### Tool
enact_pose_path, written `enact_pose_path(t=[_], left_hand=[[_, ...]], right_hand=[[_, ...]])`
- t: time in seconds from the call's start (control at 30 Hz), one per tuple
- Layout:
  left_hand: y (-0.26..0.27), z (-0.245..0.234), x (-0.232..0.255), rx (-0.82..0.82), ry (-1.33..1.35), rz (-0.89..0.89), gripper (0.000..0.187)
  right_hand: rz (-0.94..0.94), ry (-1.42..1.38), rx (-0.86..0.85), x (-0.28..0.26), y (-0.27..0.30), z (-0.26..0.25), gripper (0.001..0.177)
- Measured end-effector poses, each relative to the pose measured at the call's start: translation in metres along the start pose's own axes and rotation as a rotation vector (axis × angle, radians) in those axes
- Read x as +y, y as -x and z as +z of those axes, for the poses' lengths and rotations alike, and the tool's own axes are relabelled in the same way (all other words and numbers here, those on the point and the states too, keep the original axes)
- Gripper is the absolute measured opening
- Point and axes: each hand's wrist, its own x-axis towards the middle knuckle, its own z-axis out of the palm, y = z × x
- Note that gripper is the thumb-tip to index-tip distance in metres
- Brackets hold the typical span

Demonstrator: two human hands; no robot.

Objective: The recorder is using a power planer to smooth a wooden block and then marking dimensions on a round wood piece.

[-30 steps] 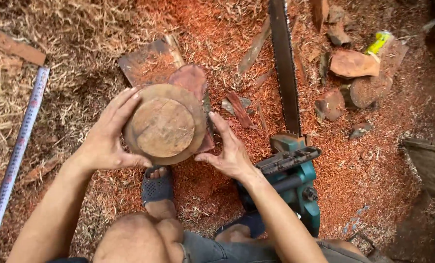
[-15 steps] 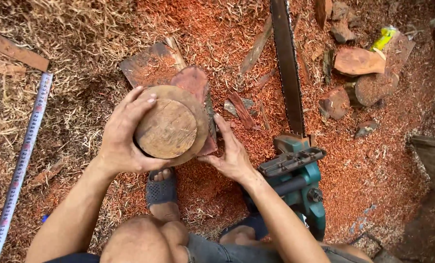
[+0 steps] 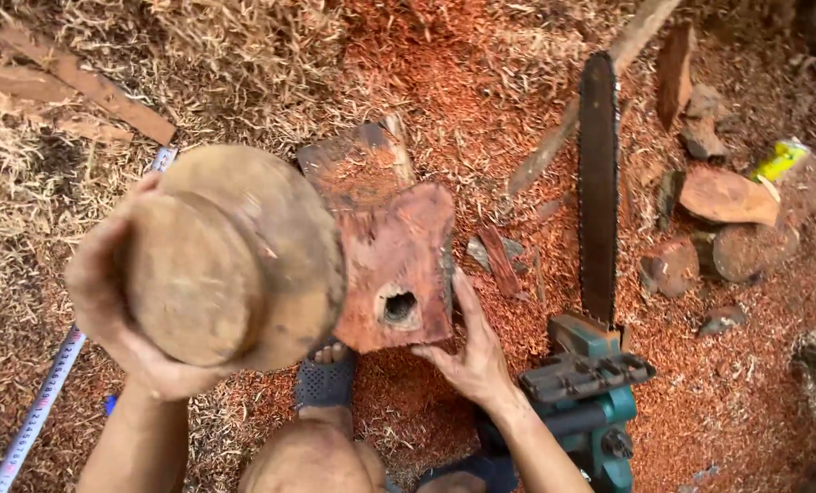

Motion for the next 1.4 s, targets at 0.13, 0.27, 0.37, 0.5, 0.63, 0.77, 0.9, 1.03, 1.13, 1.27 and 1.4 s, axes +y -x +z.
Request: enact_pose_path(t=[0.13, 0.27, 0.37, 0.5, 0.63, 0.77, 0.9, 1.03, 1.13, 1.27, 1.4], left_hand=[[0.009, 0.014, -0.006, -0.058, 0.021, -0.009, 0.096], [0.01, 0.036, -0.004, -0.236, -0.015, -0.008, 0.093], [0.023, 0.055, -0.006, -0.38, -0.085, 0.032, 0.09], [0.044, 0.071, -0.02, -0.453, -0.191, 0.055, 0.089], [0.048, 0.075, -0.016, -0.46, -0.25, 0.053, 0.09], [0.049, 0.075, -0.013, -0.452, -0.278, 0.036, 0.089], [0.053, 0.066, -0.021, -0.47, -0.152, 0.012, 0.097], [0.064, 0.026, -0.044, -0.361, 0.108, -0.231, 0.095], [0.09, 0.005, -0.075, -0.221, 0.117, -0.548, 0.078], [0.133, 0.011, -0.105, -0.262, 0.082, -0.637, 0.059], [0.136, 0.029, -0.105, -0.233, 0.301, -0.6, 0.077]], right_hand=[[0.009, 0.034, -0.004, 0.004, 0.0, 0.001, 0.117], [-0.011, 0.042, 0.021, 0.0, -0.006, -0.004, 0.114], [-0.08, 0.012, 0.03, 0.003, -0.004, -0.005, 0.112], [-0.059, 0.011, -0.004, 0.006, -0.001, -0.005, 0.116], [-0.026, 0.013, -0.04, 0.008, 0.003, -0.002, 0.119], [-0.076, 0.033, -0.03, 0.006, 0.002, 0.0, 0.122], [-0.073, 0.04, -0.023, 0.003, 0.004, -0.002, 0.121], [-0.072, 0.037, -0.007, -0.001, 0.004, 0.0, 0.119], [-0.079, 0.06, 0.023, -0.005, 0.003, 0.0, 0.118], [-0.072, 0.057, -0.012, -0.011, 0.001, 0.005, 0.112], [-0.074, 0.135, 0.019, 0.006, 0.006, 0.009, 0.106]])
